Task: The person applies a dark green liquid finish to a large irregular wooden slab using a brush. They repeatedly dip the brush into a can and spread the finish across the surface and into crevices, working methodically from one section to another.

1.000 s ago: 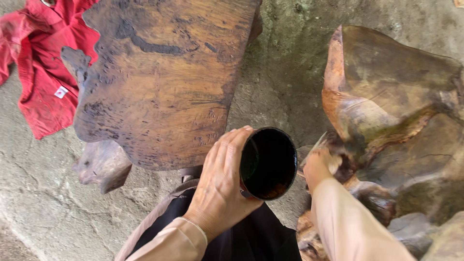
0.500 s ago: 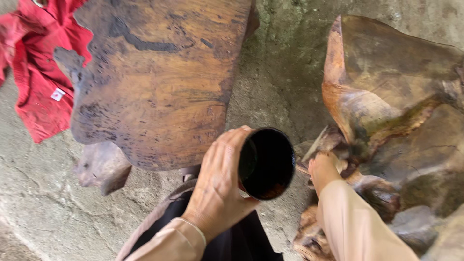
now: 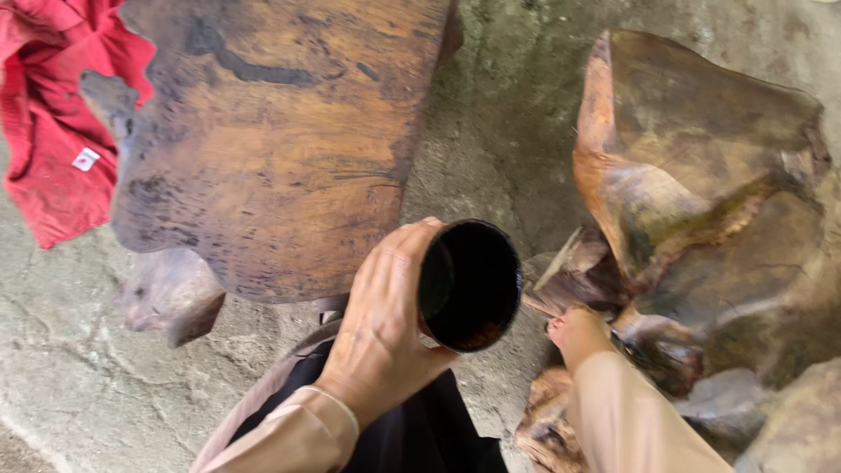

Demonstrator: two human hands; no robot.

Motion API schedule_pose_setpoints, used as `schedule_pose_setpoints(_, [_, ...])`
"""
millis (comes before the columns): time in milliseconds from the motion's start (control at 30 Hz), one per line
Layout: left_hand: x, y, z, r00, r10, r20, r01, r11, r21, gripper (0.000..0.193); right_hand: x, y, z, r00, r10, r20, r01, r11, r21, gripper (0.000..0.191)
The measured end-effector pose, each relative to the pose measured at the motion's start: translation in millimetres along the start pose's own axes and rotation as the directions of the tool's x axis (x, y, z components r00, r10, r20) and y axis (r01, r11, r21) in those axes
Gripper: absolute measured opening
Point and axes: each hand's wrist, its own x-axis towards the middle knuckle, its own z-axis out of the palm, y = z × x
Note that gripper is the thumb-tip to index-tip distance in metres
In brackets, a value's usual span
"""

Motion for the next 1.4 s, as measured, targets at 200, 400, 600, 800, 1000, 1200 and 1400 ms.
schedule_pose_setpoints(200, [-5,-4,-5,1.000,0.005,-0.005,-0.006,1.000,-0.030,0.110,-43,45,64,0.906,-0.037,0.421,0.185,0.931,-0.315,0.039])
schedule_pose_setpoints(400, [-9,-2,-2,1.000,-0.004,0.001,0.004,1.000,0.013,0.110,-58,87,49,0.874,-0.075,0.480,0.333,0.812,-0.479,0.038])
schedule_pose_setpoints(600, [-3,2,5,0.999,0.017,-0.031,-0.017,1.000,0.004,0.113,-6,11,6,0.996,0.093,0.006,-0.091,0.956,0.280,0.036])
schedule_pose_setpoints(800, [-2,5,3,1.000,0.021,-0.011,-0.022,0.999,-0.048,0.109,-26,54,23,0.972,-0.022,0.234,0.053,0.990,-0.129,0.035])
schedule_pose_setpoints(1000, [-2,3,5,1.000,0.006,0.014,-0.005,1.000,-0.007,0.111,-13,41,0,0.983,-0.128,0.135,0.148,0.977,-0.152,0.034])
schedule_pose_setpoints(1200, [-4,2,6,0.999,0.012,0.041,-0.012,1.000,0.000,0.110,-34,25,-18,0.798,-0.171,0.577,0.377,0.889,-0.258,0.033])
schedule_pose_setpoints(1400, [-3,5,2,0.991,0.028,0.128,-0.029,1.000,0.002,0.114,-66,17,34,0.587,0.064,0.807,0.647,0.562,-0.515,0.030])
